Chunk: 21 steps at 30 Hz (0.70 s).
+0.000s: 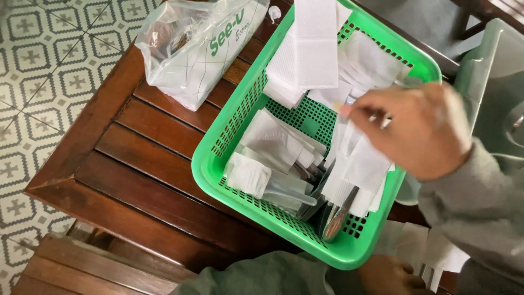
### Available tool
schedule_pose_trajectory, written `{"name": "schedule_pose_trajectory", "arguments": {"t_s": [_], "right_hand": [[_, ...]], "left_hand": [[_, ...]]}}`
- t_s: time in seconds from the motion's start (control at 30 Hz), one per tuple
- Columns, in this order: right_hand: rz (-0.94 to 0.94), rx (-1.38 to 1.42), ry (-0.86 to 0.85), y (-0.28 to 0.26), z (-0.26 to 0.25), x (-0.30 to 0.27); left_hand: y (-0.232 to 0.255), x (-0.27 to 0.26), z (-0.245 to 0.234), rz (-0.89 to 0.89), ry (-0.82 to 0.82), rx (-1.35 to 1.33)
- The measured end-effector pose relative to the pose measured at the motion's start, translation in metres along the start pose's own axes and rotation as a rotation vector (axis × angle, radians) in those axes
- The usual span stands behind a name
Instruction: Wrapping individual pieces of cutlery (forks, spoons, knives) in paper napkins.
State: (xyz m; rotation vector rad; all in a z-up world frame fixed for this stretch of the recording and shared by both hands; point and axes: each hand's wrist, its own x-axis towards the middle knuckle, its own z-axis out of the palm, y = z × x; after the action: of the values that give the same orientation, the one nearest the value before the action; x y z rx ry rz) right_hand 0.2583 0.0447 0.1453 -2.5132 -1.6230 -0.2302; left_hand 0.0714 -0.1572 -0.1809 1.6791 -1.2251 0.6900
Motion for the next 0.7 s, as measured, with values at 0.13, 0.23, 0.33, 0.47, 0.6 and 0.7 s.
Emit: {"name": "schedule_pose_trajectory", "arguments": {"t_s": [0.13,0.23,0.33,0.47,0.6,0.7], "right_hand": [[-0.188,0.297,-0.066,-0.036,0.027,0.016],[-0.174,0.361,-0.137,-0.058,0.044,0.029],[-0.128,0.492,-0.163,-0.081,0.045,0.039],[-0.092,0.510,-0.208,-0.094,0.053,0.040],[-0.039,0.523,-0.249,-0.099,0.054,0.039],[0.013,0.579,-0.273,-0.103,0.048,0.041]], "left_hand": [[0.006,0.004,0.003,-0.034,-0.189,-0.211],[0.001,0.012,-0.010,0.145,-0.053,-0.259],[-0.003,0.005,0.016,-0.003,-0.071,-0.266],[-0.014,-0.001,0.045,0.172,-0.098,-0.200],[-0.015,-0.005,0.046,0.143,-0.091,-0.207],[-0.014,-0.004,0.044,0.148,-0.070,-0.207]]}}
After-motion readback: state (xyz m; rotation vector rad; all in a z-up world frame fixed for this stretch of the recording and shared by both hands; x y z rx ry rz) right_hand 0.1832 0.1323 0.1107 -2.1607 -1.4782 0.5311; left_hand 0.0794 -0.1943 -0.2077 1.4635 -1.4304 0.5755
